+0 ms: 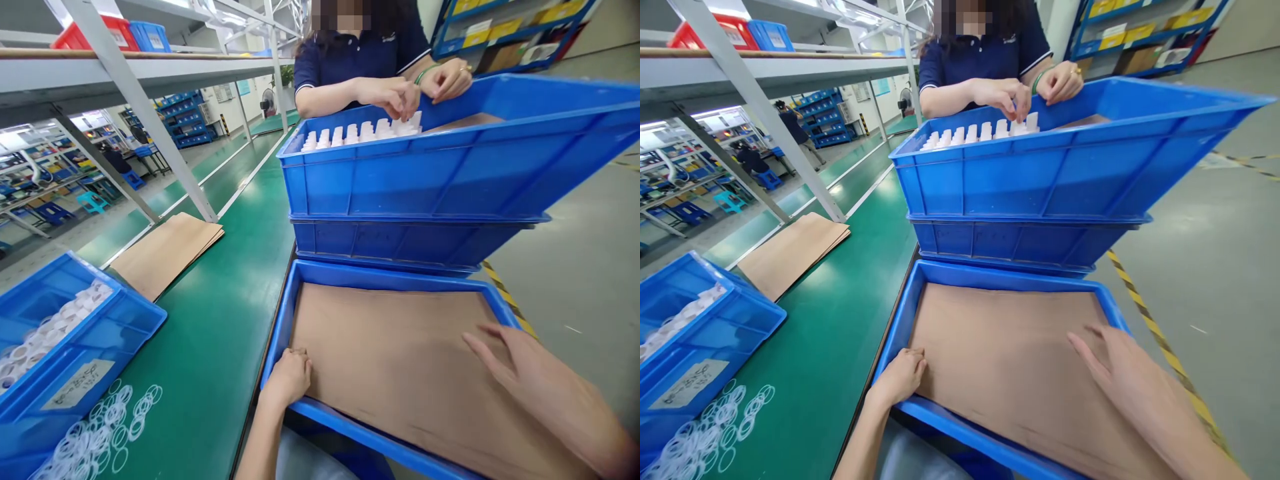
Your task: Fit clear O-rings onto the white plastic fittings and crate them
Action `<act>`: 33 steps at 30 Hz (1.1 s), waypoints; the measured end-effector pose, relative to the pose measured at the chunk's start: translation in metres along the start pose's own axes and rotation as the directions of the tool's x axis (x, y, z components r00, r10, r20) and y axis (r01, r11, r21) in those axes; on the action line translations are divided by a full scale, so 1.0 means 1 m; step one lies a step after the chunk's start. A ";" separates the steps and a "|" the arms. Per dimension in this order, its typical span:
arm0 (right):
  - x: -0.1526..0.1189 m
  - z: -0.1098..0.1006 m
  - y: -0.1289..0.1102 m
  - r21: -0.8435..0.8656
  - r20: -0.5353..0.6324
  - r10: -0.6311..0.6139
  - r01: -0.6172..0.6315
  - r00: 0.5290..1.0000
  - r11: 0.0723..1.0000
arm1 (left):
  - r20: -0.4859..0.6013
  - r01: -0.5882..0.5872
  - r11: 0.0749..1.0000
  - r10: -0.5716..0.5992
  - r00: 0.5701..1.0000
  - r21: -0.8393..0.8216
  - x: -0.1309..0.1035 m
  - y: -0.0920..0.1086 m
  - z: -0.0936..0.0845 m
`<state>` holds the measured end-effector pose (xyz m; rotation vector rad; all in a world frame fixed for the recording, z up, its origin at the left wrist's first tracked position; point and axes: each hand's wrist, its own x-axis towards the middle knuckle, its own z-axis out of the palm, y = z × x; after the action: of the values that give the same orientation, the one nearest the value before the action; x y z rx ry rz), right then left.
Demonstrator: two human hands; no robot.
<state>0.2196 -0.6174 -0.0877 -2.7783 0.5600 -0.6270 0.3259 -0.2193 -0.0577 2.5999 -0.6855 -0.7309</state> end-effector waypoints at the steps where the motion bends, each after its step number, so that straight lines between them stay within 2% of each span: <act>1: 0.009 0.010 -0.007 0.046 -0.001 0.015 -0.015 1.000 0.999 | 0.001 0.002 1.000 -0.002 1.000 -0.004 0.000 0.000 0.000; 4: 0.027 0.039 -0.028 0.140 -0.053 0.058 -0.050 0.997 0.989 | -0.001 0.021 1.000 -0.021 1.000 -0.021 0.002 -0.001 0.002; 8: 0.029 0.065 -0.040 0.185 -0.117 0.107 -0.084 0.987 0.979 | -0.010 0.054 0.998 -0.054 0.998 -0.045 0.005 -0.003 0.007; 17: 0.025 0.085 -0.032 0.275 -0.185 0.182 -0.127 0.966 0.953 | 0.024 0.072 0.997 -0.071 0.997 -0.034 0.009 -0.014 0.013; 25: 0.020 0.110 -0.023 0.296 -0.145 0.188 -0.139 0.971 0.945 | 0.035 0.091 0.996 -0.090 0.995 -0.024 0.010 -0.020 0.018; 29: 0.026 0.105 -0.025 0.232 -0.085 0.164 -0.141 0.983 0.963 | 0.032 0.090 0.996 -0.090 0.995 -0.015 0.011 -0.020 0.018; 31: 0.031 0.091 -0.025 0.172 -0.030 0.133 -0.126 0.991 0.977 | 0.029 0.087 0.996 -0.087 0.996 -0.009 0.012 -0.020 0.018; 33: 0.030 0.068 -0.021 0.108 0.081 0.059 -0.068 0.995 0.992 | 0.026 0.084 0.996 -0.084 0.996 -0.001 0.013 -0.019 0.017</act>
<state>0.2820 -0.6007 -0.1299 -2.6569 0.5765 -0.5184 0.3323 -0.2140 -0.0851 2.6356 -0.5854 -0.7917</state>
